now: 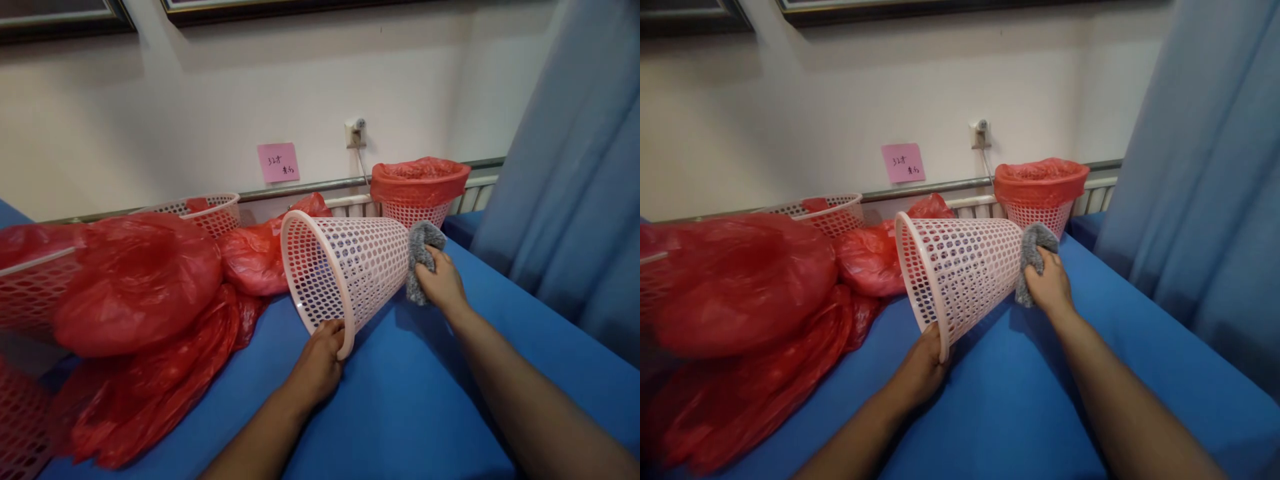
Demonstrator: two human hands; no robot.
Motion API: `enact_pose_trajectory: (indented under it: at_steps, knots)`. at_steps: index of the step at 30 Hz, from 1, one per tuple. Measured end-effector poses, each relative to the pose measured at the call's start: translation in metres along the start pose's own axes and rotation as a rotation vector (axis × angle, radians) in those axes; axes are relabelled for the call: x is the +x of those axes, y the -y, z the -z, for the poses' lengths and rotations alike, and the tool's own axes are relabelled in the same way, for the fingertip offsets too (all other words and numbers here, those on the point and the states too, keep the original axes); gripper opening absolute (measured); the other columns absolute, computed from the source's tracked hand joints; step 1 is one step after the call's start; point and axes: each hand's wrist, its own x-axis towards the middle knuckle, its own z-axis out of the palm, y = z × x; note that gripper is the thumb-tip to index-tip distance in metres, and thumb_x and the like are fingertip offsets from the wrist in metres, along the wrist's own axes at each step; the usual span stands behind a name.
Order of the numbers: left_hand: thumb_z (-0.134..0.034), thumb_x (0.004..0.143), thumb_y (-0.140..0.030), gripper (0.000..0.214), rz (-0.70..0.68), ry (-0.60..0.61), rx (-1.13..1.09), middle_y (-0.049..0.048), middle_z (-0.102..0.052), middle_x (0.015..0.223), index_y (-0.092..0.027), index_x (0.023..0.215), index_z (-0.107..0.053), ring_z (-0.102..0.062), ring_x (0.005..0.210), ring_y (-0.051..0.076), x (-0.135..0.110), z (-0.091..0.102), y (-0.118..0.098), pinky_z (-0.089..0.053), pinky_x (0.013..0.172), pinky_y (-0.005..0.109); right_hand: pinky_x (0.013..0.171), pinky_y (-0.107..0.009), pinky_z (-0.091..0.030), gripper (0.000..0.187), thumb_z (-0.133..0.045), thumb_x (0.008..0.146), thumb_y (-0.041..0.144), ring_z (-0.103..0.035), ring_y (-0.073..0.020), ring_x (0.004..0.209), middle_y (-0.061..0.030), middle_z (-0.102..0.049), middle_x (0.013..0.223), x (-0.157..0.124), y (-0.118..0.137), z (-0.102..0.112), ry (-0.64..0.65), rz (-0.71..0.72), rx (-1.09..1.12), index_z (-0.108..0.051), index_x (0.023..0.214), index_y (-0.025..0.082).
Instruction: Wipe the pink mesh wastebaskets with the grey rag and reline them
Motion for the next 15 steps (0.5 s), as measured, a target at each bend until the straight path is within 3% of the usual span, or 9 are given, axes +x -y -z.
enact_pose_trajectory:
  at_steps: [2, 3, 5, 7, 10, 13, 15]
  knots:
    - [-0.049, 0.084, -0.002, 0.054, -0.012, 0.006, 0.024, 0.0078, -0.069, 0.130, -0.027, 0.127, -0.070, -0.062, 0.114, 0.027, -0.001, -0.001, 0.001, -0.054, 0.100, 0.046, 0.102, -0.057, -0.051, 0.047, -0.055, 0.078, 0.034, -0.066, -0.0344, 0.110, -0.0158, -0.070, 0.114, 0.009, -0.009, 0.000, 0.029, -0.156, 0.018, -0.067, 0.119, 0.015]
    - [-0.049, 0.084, -0.002, 0.054, -0.018, 0.006, 0.037, 0.0081, -0.069, 0.130, -0.027, 0.127, -0.070, -0.062, 0.115, 0.027, -0.002, -0.002, 0.002, -0.054, 0.101, 0.046, 0.102, -0.058, -0.051, 0.048, -0.055, 0.078, 0.035, -0.066, -0.0345, 0.111, -0.0162, -0.070, 0.116, 0.007, -0.007, 0.000, 0.021, -0.147, 0.026, -0.067, 0.119, 0.014]
    - [-0.049, 0.086, -0.004, 0.051, -0.022, 0.011, 0.052, 0.0092, -0.068, 0.130, -0.025, 0.127, -0.070, -0.062, 0.116, 0.026, -0.002, -0.002, 0.004, -0.053, 0.102, 0.046, 0.106, -0.057, -0.049, 0.049, -0.055, 0.080, 0.034, -0.062, -0.0346, 0.120, -0.0168, -0.065, 0.127, -0.007, 0.007, 0.003, -0.022, 0.050, 0.026, -0.065, 0.125, 0.015]
    - [-0.049, 0.089, -0.007, 0.048, -0.015, 0.018, 0.051, 0.0106, -0.068, 0.130, -0.024, 0.128, -0.070, -0.062, 0.116, 0.027, -0.001, -0.002, 0.003, -0.053, 0.103, 0.046, 0.109, -0.054, -0.047, 0.052, -0.057, 0.081, 0.028, -0.056, -0.0333, 0.130, -0.0151, -0.057, 0.140, -0.032, 0.031, 0.008, -0.015, 0.371, 0.035, -0.060, 0.132, 0.019]
    - [-0.051, 0.090, -0.010, 0.042, -0.004, 0.006, 0.022, 0.0115, -0.071, 0.125, -0.023, 0.124, -0.072, -0.063, 0.114, 0.028, 0.001, 0.000, -0.001, -0.052, 0.103, 0.047, 0.099, -0.047, -0.055, 0.056, -0.058, 0.082, 0.019, -0.061, -0.0293, 0.121, -0.0119, -0.056, 0.137, -0.068, 0.066, 0.017, 0.158, 0.748, 0.155, -0.055, 0.137, 0.026]
    - [-0.057, 0.090, -0.018, 0.033, -0.006, -0.073, -0.096, 0.0109, -0.072, 0.118, -0.021, 0.119, -0.073, -0.066, 0.109, 0.028, 0.001, 0.003, -0.008, -0.053, 0.102, 0.045, 0.084, -0.040, -0.060, 0.059, -0.056, 0.080, 0.013, -0.065, -0.0239, 0.100, -0.0092, -0.060, 0.119, -0.086, 0.085, 0.022, 0.305, 0.865, 0.308, -0.055, 0.137, 0.027]
    - [-0.060, 0.092, -0.027, 0.031, 0.012, -0.211, -0.223, 0.0104, -0.072, 0.113, -0.018, 0.120, -0.070, -0.067, 0.103, 0.027, -0.002, 0.006, -0.011, -0.056, 0.097, 0.042, 0.082, -0.039, -0.059, 0.061, -0.054, 0.077, 0.011, -0.065, -0.0234, 0.097, -0.0089, -0.061, 0.115, -0.088, 0.090, 0.021, 0.394, 0.908, 0.341, -0.056, 0.136, 0.025]
